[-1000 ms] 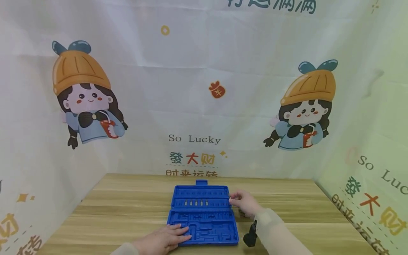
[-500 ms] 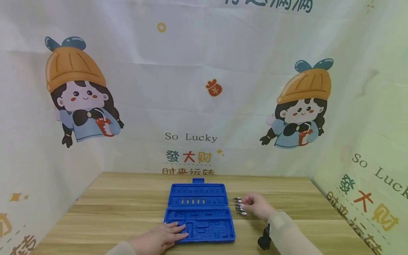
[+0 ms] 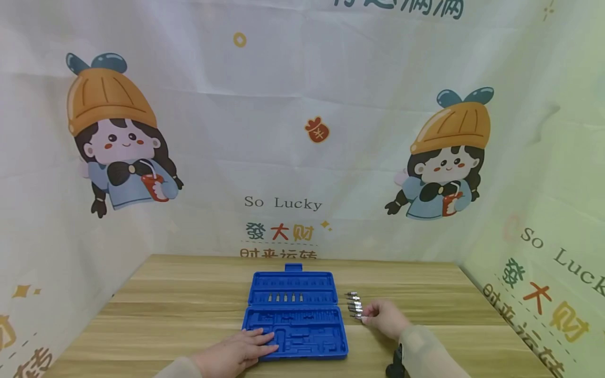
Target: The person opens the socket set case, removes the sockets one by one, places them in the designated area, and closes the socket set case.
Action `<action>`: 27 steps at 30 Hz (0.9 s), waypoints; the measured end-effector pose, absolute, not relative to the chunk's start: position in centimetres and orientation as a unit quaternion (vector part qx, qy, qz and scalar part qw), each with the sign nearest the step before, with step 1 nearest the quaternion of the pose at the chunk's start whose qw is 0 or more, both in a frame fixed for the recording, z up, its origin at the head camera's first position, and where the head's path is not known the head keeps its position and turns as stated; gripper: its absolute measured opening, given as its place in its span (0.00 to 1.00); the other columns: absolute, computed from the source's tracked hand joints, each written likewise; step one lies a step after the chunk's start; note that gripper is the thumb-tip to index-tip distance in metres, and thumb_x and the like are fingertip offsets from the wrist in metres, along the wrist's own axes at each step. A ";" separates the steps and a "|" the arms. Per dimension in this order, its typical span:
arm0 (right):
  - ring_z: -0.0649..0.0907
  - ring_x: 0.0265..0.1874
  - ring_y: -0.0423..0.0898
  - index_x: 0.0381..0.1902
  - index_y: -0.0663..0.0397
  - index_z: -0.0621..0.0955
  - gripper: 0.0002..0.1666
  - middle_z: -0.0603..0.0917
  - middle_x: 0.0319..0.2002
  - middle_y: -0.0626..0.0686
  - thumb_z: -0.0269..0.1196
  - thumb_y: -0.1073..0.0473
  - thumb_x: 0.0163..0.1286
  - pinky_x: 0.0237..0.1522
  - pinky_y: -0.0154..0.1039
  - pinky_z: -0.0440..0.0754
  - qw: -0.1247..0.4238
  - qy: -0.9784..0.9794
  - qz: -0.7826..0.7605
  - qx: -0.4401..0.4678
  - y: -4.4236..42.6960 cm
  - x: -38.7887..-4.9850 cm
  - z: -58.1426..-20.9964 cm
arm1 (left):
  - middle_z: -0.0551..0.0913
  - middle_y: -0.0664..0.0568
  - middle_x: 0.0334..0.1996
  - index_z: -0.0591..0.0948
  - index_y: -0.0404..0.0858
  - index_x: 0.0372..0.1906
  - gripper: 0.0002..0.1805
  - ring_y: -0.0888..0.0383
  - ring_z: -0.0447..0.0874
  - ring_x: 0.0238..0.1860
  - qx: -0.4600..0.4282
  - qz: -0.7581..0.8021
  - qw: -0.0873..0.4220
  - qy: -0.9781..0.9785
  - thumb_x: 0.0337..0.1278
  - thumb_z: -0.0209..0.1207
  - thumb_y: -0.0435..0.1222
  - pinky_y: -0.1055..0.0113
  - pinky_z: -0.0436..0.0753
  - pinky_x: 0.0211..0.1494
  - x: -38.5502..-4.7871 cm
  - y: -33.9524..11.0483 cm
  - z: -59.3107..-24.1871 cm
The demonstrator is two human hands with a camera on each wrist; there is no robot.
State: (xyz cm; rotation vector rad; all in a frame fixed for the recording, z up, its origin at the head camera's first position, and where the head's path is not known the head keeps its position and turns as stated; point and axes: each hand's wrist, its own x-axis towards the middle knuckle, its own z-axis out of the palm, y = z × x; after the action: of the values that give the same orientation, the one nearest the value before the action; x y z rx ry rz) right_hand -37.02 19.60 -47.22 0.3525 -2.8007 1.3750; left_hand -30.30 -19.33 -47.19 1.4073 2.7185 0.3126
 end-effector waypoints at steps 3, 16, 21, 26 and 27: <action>0.74 0.27 0.43 0.28 0.61 0.80 0.06 0.77 0.25 0.48 0.68 0.71 0.56 0.32 0.37 0.72 0.013 -0.898 0.425 0.116 19.5 -37.0 -47.5 | 0.67 0.45 0.68 0.66 0.48 0.72 0.25 0.43 0.65 0.68 0.456 0.101 0.034 0.883 0.73 0.47 0.40 0.51 0.70 0.64 -30.2 -19.4 -47.1; 0.74 0.26 0.43 0.26 0.59 0.77 0.11 0.76 0.24 0.48 0.69 0.73 0.52 0.31 0.37 0.71 0.026 -0.909 0.402 0.103 19.1 -36.7 -47.4 | 0.68 0.44 0.68 0.67 0.46 0.71 0.24 0.43 0.65 0.67 0.466 0.094 0.028 0.879 0.74 0.46 0.41 0.52 0.71 0.64 -30.4 -19.4 -47.2; 0.74 0.27 0.43 0.27 0.59 0.77 0.11 0.76 0.25 0.48 0.70 0.72 0.52 0.32 0.37 0.72 0.027 -0.909 0.400 0.109 19.1 -36.7 -47.1 | 0.68 0.45 0.68 0.66 0.48 0.72 0.24 0.44 0.65 0.67 0.461 0.093 0.025 0.882 0.74 0.46 0.41 0.51 0.70 0.64 -30.3 -19.4 -47.2; 0.75 0.28 0.44 0.28 0.61 0.77 0.12 0.77 0.26 0.49 0.71 0.72 0.50 0.32 0.37 0.73 0.016 -0.904 0.409 0.122 19.3 -36.6 -46.6 | 0.68 0.46 0.68 0.67 0.48 0.71 0.24 0.45 0.65 0.68 0.458 0.093 0.027 0.884 0.74 0.46 0.42 0.52 0.70 0.64 -30.2 -19.4 -47.0; 0.75 0.28 0.44 0.29 0.61 0.76 0.12 0.77 0.26 0.50 0.70 0.72 0.51 0.32 0.37 0.73 0.012 -0.903 0.412 0.118 19.3 -36.6 -46.4 | 0.68 0.46 0.68 0.67 0.48 0.71 0.24 0.45 0.65 0.68 0.458 0.094 0.027 0.884 0.74 0.46 0.42 0.52 0.70 0.64 -30.2 -19.4 -47.0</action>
State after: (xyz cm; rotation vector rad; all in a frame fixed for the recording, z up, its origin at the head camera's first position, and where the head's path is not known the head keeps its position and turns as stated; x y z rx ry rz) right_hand -36.60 19.28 -46.42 0.3674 -2.8172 1.2845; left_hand -30.19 -19.36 -46.95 1.4131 2.7287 0.2915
